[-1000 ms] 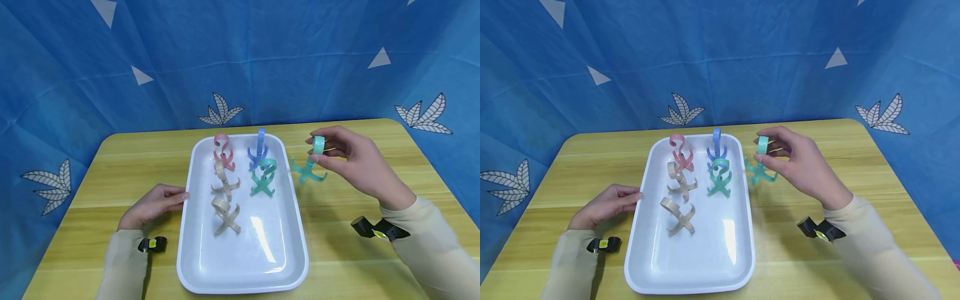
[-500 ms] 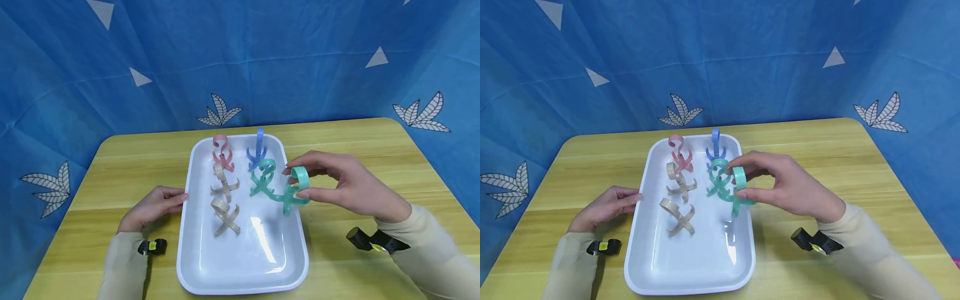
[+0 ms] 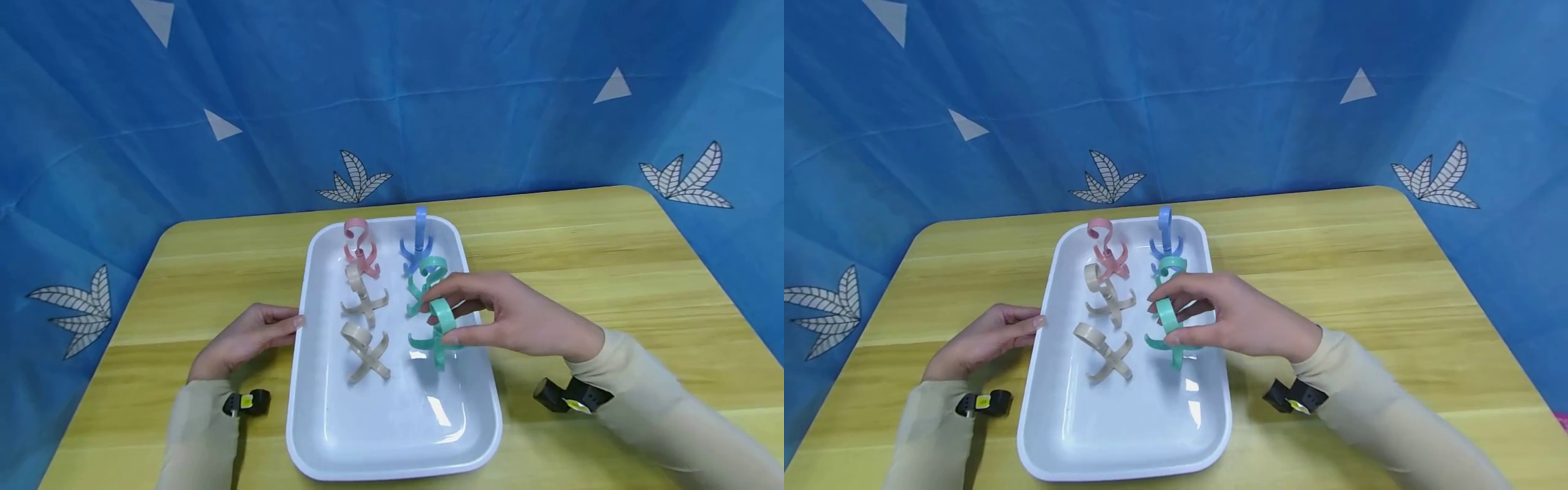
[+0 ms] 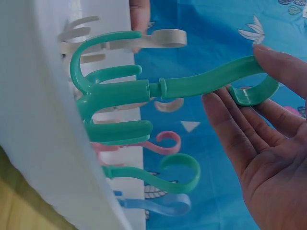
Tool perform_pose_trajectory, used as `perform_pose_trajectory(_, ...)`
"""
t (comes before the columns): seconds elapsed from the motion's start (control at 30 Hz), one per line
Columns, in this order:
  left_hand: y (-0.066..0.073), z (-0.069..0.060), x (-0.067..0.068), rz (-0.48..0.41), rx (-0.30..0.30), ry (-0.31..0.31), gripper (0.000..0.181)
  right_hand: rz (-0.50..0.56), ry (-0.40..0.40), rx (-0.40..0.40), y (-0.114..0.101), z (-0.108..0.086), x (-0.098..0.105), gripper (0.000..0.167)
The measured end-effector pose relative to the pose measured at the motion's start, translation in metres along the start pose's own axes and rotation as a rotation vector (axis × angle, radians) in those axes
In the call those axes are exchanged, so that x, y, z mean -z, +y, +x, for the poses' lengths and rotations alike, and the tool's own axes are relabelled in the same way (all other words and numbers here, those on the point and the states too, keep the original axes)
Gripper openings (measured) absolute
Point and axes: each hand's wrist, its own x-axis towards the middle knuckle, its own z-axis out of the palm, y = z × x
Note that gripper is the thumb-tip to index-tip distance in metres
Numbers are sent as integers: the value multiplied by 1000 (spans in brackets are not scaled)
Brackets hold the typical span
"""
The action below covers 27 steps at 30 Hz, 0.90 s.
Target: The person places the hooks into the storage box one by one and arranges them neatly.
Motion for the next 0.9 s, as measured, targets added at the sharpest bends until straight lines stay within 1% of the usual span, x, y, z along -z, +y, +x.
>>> perform_pose_trajectory(0.13,1,1,0,-3,-13,-15,51,-10,-28,-35,5,2,-3,36)
perform_pose_trajectory(0.37,3,2,0,2,10,-3,52,-12,-47,-78,8,3,-6,38)
perform_pose_trajectory(0.53,4,2,0,7,7,-12,52,-10,-69,-106,12,2,-10,38)
perform_pose_trajectory(0.63,4,1,0,10,7,-14,51,-24,-71,-116,14,1,-12,39)
perform_pose_trajectory(0.83,5,-1,1,-12,1,-27,49,-44,-67,-123,17,0,-12,38)
perform_pose_trajectory(0.9,4,-1,1,-18,8,-26,48,-53,-65,-126,18,0,-12,38)
